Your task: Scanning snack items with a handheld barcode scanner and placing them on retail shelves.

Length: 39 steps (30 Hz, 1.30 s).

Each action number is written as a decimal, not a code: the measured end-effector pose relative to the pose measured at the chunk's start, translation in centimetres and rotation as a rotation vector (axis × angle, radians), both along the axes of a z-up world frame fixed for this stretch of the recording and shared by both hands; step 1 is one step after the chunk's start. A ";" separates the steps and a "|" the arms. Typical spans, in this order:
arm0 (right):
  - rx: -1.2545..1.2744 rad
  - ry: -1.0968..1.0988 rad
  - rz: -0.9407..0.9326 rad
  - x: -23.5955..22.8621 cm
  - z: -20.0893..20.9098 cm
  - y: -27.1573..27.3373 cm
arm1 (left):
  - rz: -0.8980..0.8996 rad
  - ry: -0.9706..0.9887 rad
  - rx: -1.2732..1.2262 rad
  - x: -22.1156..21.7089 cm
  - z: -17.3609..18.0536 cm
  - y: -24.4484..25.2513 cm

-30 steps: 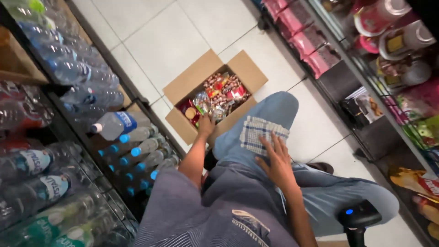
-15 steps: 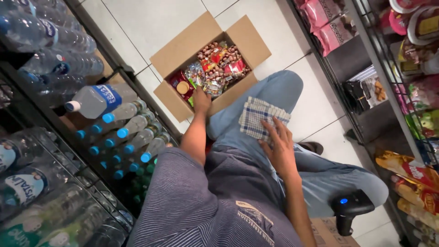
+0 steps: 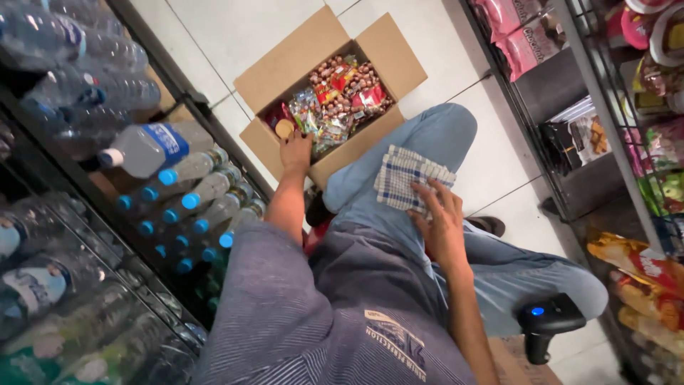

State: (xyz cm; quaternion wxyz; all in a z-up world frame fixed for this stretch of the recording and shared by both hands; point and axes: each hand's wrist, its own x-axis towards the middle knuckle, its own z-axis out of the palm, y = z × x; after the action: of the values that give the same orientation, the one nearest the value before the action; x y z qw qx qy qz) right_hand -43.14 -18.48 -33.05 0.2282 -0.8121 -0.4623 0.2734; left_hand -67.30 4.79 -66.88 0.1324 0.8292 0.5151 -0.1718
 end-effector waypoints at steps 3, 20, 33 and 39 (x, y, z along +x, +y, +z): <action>0.057 -0.065 0.002 0.5 -0.5 -0.2 | -0.097 0.010 0.020 0.0 0.4 1.8; 0.356 0.572 -0.692 4.5 -4.3 -7.4 | 0.560 -1.445 -0.558 13.2 9.6 1.5; 0.976 0.711 -1.122 6.7 9.0 -9.5 | 0.364 -1.446 -1.566 26.5 33.5 -10.4; 0.420 0.054 -1.089 6.0 11.8 -8.2 | 0.340 -1.346 -1.703 28.2 38.9 -16.0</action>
State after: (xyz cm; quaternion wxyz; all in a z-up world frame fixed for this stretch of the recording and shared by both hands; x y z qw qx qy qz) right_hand -37.17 -26.70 -21.24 0.5037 -0.8628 -0.0167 0.0401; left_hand -39.07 -11.17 -27.97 0.9373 0.3084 0.1578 0.0372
